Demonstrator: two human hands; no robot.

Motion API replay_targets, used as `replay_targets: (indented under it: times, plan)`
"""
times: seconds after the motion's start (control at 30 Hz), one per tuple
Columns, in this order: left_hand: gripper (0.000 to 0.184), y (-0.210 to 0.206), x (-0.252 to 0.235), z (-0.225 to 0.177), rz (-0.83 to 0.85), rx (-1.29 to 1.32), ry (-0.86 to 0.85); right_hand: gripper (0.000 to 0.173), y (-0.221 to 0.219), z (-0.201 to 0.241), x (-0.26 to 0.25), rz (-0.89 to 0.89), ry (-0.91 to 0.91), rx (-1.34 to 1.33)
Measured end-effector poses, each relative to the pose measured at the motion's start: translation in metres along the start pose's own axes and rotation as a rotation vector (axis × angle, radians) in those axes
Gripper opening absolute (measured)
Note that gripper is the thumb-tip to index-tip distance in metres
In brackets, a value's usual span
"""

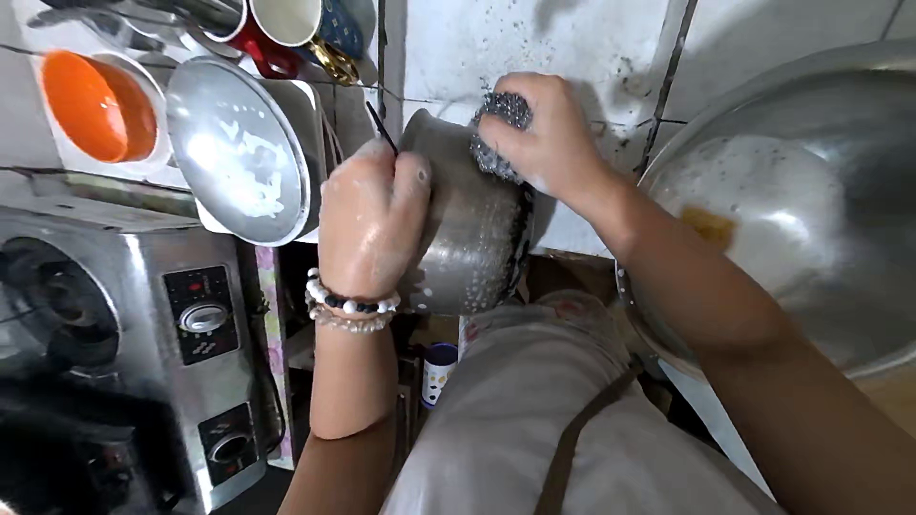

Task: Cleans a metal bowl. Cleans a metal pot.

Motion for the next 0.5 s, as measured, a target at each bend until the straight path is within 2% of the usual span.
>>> replay_targets:
  times: [0.13, 0.3, 0.43, 0.5]
  plan:
    - [0.033, -0.004, 0.006, 0.003, 0.022, 0.185, -0.043, 0.025, 0.005, 0.005, 0.015, -0.081, 0.073, 0.000]
    - [0.036, 0.000, 0.012, 0.001, -0.028, 0.144, -0.045, 0.022, 0.010, 0.009, 0.023, -0.168, 0.104, -0.010]
    - [0.051, 0.004, 0.043, 0.004, -0.100, 0.175, -0.128, 0.023, 0.013, 0.008, 0.026, -0.187, 0.094, 0.005]
    - [0.051, -0.009, 0.063, 0.021, -0.149, 0.163, -0.140, 0.023, 0.014, 0.006, 0.025, -0.188, 0.075, 0.012]
Point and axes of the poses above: each hand's wrist, its own x-axis away from the middle knuckle, its own y-axis out of the back of the hand, z = x × y, the point moved 10 cm from there along -x, towards the middle knuckle, and after that the axes turned 3 degrees about x, right-handed, at the moved point
